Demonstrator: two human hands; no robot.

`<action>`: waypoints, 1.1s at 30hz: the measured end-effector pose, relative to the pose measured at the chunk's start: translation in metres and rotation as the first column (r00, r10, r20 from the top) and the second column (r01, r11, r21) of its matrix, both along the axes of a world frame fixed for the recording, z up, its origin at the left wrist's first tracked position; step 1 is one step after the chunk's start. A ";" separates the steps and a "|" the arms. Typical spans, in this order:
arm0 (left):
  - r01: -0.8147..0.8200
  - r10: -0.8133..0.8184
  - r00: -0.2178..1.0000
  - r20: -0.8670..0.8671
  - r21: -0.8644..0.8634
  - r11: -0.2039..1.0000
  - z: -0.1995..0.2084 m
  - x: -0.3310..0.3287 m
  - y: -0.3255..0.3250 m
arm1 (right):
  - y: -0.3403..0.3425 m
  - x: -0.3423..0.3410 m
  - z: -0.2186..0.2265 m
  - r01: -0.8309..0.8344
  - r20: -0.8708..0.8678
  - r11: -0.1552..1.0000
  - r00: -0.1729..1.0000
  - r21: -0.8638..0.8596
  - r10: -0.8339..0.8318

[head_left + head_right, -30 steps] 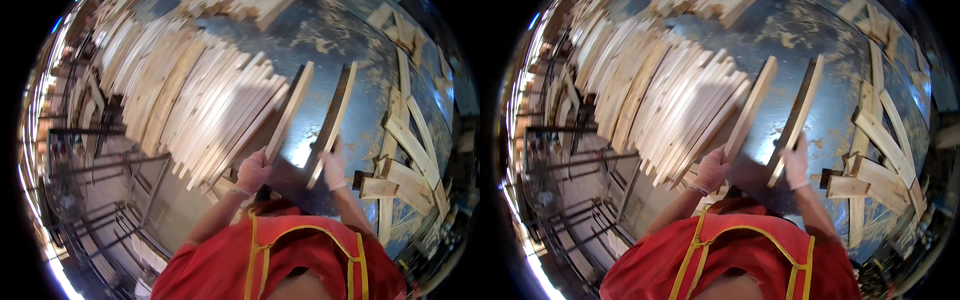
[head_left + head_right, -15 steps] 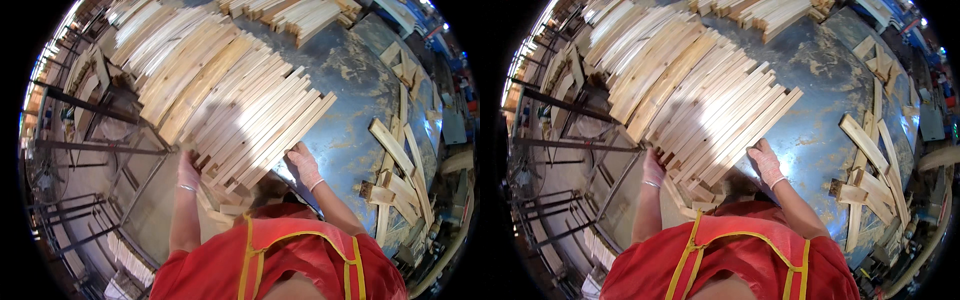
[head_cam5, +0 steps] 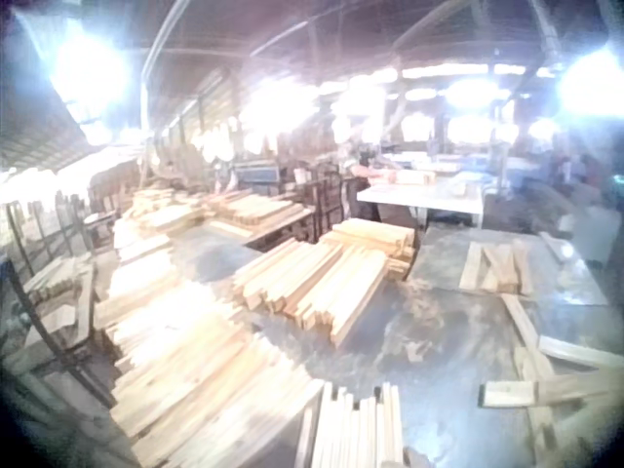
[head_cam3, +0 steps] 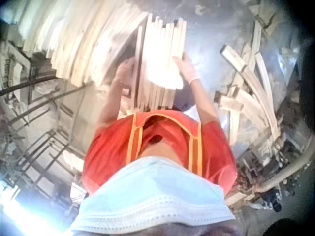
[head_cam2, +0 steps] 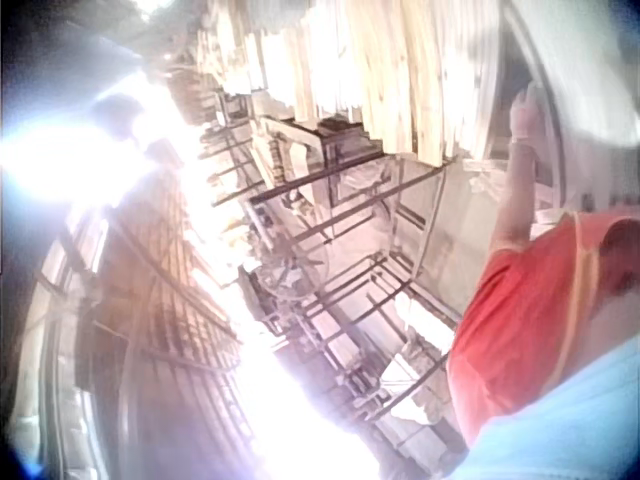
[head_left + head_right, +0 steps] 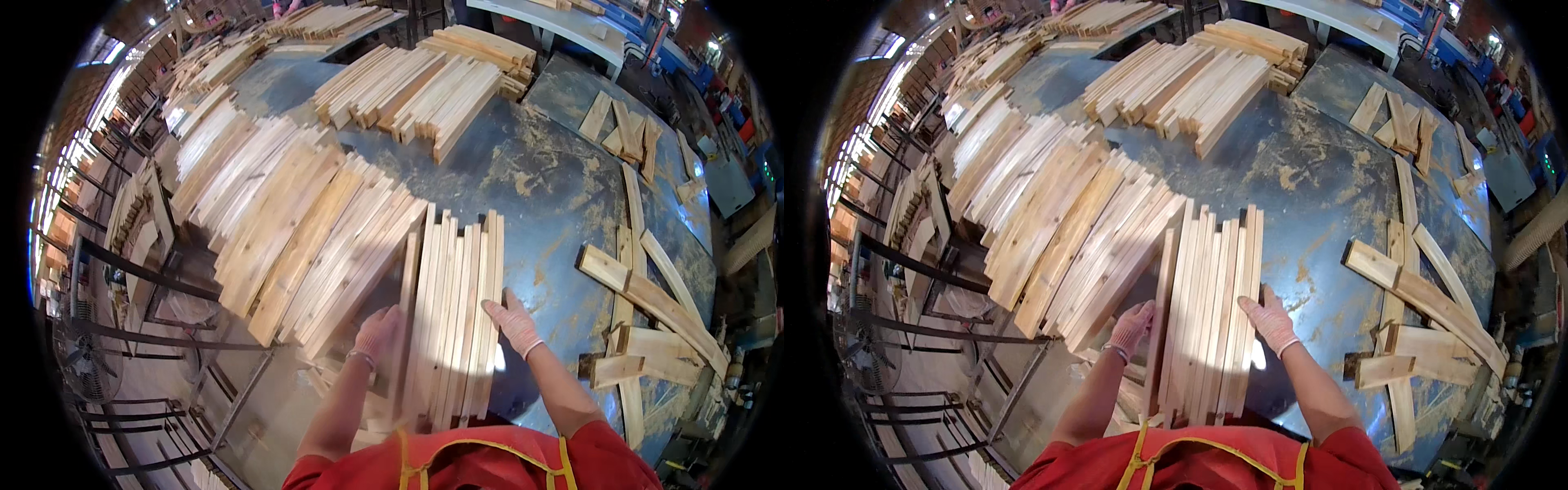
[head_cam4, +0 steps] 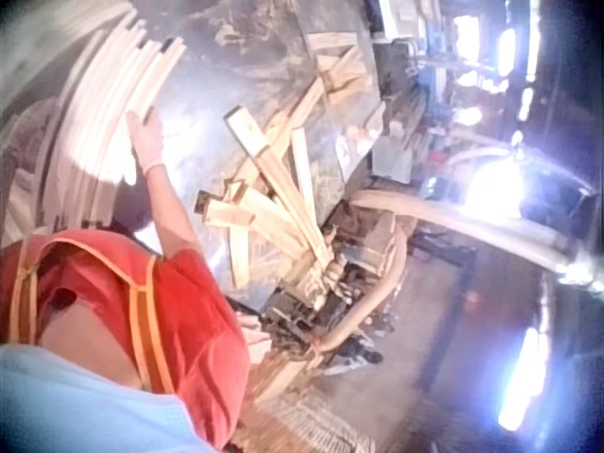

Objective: The person picks up thin wooden planks from a scattered pile on a metal workbench and stacks them into a neat, aligned pile. The person handles the planks one by one or in small groups, arranging them vertically to form a uniform stack.

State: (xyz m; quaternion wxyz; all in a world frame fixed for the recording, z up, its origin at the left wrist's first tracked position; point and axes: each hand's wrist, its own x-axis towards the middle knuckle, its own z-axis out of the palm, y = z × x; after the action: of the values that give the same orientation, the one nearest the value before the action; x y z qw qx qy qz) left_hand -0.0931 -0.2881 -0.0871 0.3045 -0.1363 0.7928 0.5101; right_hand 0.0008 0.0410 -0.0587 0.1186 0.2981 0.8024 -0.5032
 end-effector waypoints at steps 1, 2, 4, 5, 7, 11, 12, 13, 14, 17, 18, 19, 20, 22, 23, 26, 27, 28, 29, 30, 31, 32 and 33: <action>0.027 -0.027 0.999 -0.016 -0.033 0.999 -0.001 -0.010 0.019 | 0.009 -0.005 0.003 -0.065 -0.003 0.996 0.998 -0.053 0.065; 0.135 -0.134 0.991 -0.026 0.038 0.990 -0.001 -0.020 0.038 | 0.013 -0.008 0.003 -0.107 0.008 0.990 0.994 -0.095 0.109; 0.273 -0.285 0.957 -0.049 -0.174 0.946 0.005 -0.027 0.072 | 0.023 -0.013 0.002 -0.137 -0.001 0.978 0.990 -0.156 0.139; 0.316 -0.351 0.935 -0.056 -0.320 0.893 0.010 -0.026 0.087 | 0.028 -0.013 0.001 -0.078 0.007 0.982 0.997 -0.171 0.081; 0.334 -0.367 0.926 -0.083 -0.271 0.903 0.028 -0.026 0.110 | 0.036 -0.008 -0.001 0.025 0.034 0.973 0.999 -0.231 -0.018; 0.329 -0.370 0.900 -0.231 -0.199 0.923 0.083 -0.022 0.149 | 0.061 0.003 0.030 0.210 -0.090 0.901 0.961 -0.380 -0.262; 0.317 -0.339 0.891 -0.303 -0.119 0.941 0.100 -0.029 0.159 | 0.070 0.002 0.048 0.153 -0.264 0.904 0.925 -0.400 -0.274; 0.289 -0.284 0.878 -0.385 -0.046 0.956 0.119 -0.035 0.169 | 0.077 0.000 0.069 0.141 -0.378 0.911 0.877 -0.388 -0.297; 0.261 -0.217 0.872 -0.439 0.043 0.964 0.138 -0.041 0.178 | 0.084 -0.001 0.094 0.183 -0.425 0.923 0.845 -0.338 -0.323; 0.345 -0.083 0.478 -0.875 0.100 0.933 0.188 -0.058 0.195 | 0.092 0.000 0.168 0.071 -0.720 0.904 0.581 -0.421 -0.381; 0.406 0.030 0.435 -0.900 0.225 0.886 0.198 -0.064 0.194 | 0.095 0.002 0.184 0.197 -0.722 0.939 0.600 -0.283 -0.344; 0.446 0.027 0.508 -0.861 0.290 0.847 0.202 -0.067 0.192 | 0.095 0.006 0.192 0.240 -0.754 0.960 0.600 -0.148 -0.266; 0.490 0.010 0.568 -0.823 0.348 0.799 0.202 -0.069 0.187 | 0.093 0.012 0.192 0.256 -0.823 0.966 0.545 -0.021 -0.162; 0.534 -0.082 0.504 -0.860 0.236 0.812 0.180 -0.063 0.164 | 0.080 0.029 0.162 0.283 -0.821 0.955 0.564 0.092 -0.089; 0.533 -0.176 0.565 -0.806 0.193 0.824 0.161 -0.061 0.151 | 0.070 0.039 0.134 0.289 -0.841 0.945 0.540 0.152 -0.030; 0.604 -0.352 0.596 -0.722 0.114 0.789 0.087 -0.038 0.095 | 0.033 0.076 0.034 0.192 -0.720 0.937 0.689 0.292 0.083; 0.632 -0.459 0.516 -0.723 -0.040 0.774 0.063 -0.027 0.070 | 0.017 0.087 0.003 0.094 -0.631 0.969 0.773 0.227 0.072; 0.647 -0.564 0.431 -0.705 -0.194 0.737 0.042 -0.018 0.047 | 0.000 0.095 -0.024 0.007 -0.553 0.990 0.830 0.138 0.072; 0.644 -0.660 0.344 -0.668 -0.343 0.683 0.024 -0.012 0.026 | -0.017 0.102 -0.045 -0.059 -0.500 0.998 0.864 0.031 0.066; 0.605 -0.722 0.244 -0.648 -0.480 0.635 0.010 -0.006 0.005 | -0.032 0.105 -0.059 -0.138 -0.485 0.990 0.865 0.019 0.130; 0.603 -0.777 0.207 -0.594 -0.548 0.579 0.000 0.000 -0.013 | -0.044 0.106 -0.066 -0.205 -0.392 0.961 0.881 0.186 0.263; 0.574 -0.813 0.162 -0.559 -0.617 0.538 -0.007 0.003 -0.028 | -0.055 0.104 -0.068 -0.318 -0.096 0.734 0.882 0.601 0.461; 0.565 -0.873 0.141 -0.468 -0.686 0.459 -0.011 0.010 -0.041 | -0.062 0.102 -0.065 -0.493 0.304 0.339 0.824 0.801 0.478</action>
State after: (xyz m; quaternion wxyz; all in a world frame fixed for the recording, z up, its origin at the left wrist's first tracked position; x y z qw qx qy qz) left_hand -0.0829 -0.3293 -0.0983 0.1036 0.4568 0.8715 0.1453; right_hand 0.1025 -0.0212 -0.1236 0.1057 0.0679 0.9919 0.0204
